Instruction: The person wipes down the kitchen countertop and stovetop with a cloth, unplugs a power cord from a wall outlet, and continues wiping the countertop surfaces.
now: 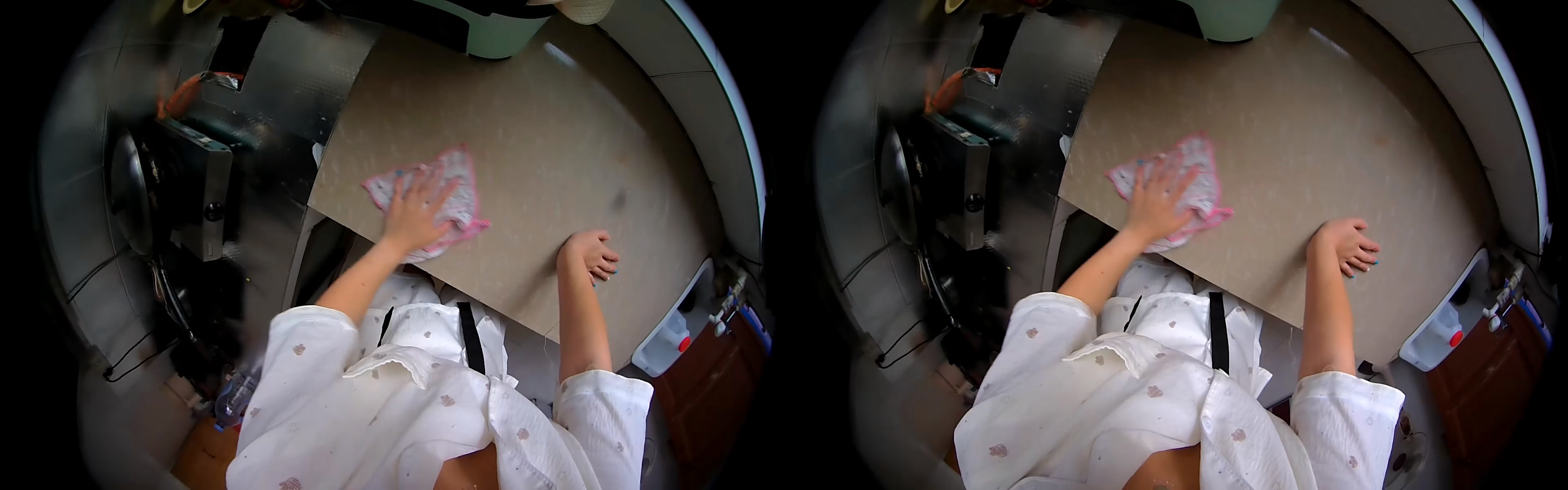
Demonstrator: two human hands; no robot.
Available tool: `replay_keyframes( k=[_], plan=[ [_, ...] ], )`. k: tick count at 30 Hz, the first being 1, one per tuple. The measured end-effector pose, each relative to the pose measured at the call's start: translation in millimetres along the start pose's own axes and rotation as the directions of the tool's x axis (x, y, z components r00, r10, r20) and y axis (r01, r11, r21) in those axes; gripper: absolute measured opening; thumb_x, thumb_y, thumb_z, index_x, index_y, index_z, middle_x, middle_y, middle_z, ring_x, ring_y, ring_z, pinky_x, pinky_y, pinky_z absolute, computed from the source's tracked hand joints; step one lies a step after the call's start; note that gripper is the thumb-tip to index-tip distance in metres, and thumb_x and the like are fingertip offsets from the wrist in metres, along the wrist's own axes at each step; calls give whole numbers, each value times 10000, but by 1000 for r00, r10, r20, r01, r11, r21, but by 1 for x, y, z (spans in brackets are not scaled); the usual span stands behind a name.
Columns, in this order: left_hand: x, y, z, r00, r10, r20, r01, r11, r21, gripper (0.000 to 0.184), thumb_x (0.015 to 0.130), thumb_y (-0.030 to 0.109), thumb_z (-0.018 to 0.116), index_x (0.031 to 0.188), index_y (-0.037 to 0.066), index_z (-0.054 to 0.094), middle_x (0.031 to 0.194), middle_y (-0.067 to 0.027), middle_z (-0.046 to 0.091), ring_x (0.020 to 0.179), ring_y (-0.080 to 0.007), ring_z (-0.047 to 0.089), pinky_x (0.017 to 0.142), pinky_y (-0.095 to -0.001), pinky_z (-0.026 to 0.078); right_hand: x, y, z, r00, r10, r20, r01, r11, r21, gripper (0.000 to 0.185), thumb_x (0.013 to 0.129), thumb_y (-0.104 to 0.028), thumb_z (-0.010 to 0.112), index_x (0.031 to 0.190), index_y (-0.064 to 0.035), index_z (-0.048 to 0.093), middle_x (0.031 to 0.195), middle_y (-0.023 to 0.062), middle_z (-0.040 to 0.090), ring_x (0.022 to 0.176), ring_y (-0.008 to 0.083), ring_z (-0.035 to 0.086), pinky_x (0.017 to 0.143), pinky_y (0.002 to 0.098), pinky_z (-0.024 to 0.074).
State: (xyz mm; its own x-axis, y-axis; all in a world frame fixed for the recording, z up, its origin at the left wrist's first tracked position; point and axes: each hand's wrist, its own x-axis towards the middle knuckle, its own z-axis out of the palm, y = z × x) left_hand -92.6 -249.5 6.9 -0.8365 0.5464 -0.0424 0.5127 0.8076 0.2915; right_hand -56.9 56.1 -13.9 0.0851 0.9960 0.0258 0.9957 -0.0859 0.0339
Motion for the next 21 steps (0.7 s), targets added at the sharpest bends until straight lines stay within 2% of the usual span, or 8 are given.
replay_keyframes(
  k=[3,5,9,12,13,14,17,21],
  plan=[
    [13,-72,-20,989,-135,-64,139,988,66,742,689,401,593,1348,210,309,1419,-109,226,1296,-345,195,1010,-545,142,-2,-3,-2,1000,23,5,-23,1000,-5,649,831,-408,366,1353,-47,228,1413,170,198,1309,368,137,1024,542,111],
    [33,-99,-23,968,-226,-106,240,962,134,739,735,471,544,1353,157,290,1405,-151,232,1291,-373,194,992,-576,147,0,-1,-2,999,40,10,-40,999,-14,652,830,-409,366,1354,-47,226,1413,171,196,1310,369,136,1025,542,110],
    [55,-54,1,872,-379,-309,445,878,178,761,758,500,503,1339,59,284,1379,-233,224,1280,-420,178,969,-607,162,-3,-1,-3,998,53,35,-53,998,-24,658,827,-412,366,1355,-47,223,1414,172,194,1310,371,132,1025,542,109],
    [41,7,5,888,-398,-230,431,895,115,762,742,494,528,1345,95,285,1386,-205,230,1284,-398,186,974,-602,160,-2,-2,-1,998,38,53,-38,999,-15,662,825,-414,367,1356,-47,221,1415,174,192,1311,372,130,1025,541,108],
    [27,18,5,942,-298,-152,309,949,57,748,736,463,547,1346,115,289,1386,-188,243,1284,-387,192,986,-590,148,-2,-3,-1,998,28,59,-27,1000,-12,663,824,-415,367,1356,-47,220,1415,174,191,1311,372,129,1025,541,107],
    [17,21,5,979,-187,-82,187,982,-10,737,730,431,565,1348,136,292,1386,-171,255,1285,-376,199,997,-577,136,-2,-4,-1,998,16,66,-16,1000,-8,665,824,-416,367,1356,-47,219,1415,174,190,1311,373,128,1026,541,107],
    [-14,-13,-7,983,-178,36,178,984,14,755,705,427,591,1351,178,290,1397,-139,248,1281,-349,223,1006,-552,146,-4,-2,-2,996,-10,90,8,1000,14,669,822,-418,367,1357,-46,216,1416,176,188,1311,374,126,1026,540,106],
    [-9,-80,-17,953,-258,-159,274,958,88,731,714,390,585,1349,173,294,1394,-143,254,1276,-359,229,1004,-546,159,1,-2,4,996,-18,88,14,999,41,675,819,-421,368,1359,-46,213,1417,177,186,1312,376,123,1026,540,104]
  ],
)
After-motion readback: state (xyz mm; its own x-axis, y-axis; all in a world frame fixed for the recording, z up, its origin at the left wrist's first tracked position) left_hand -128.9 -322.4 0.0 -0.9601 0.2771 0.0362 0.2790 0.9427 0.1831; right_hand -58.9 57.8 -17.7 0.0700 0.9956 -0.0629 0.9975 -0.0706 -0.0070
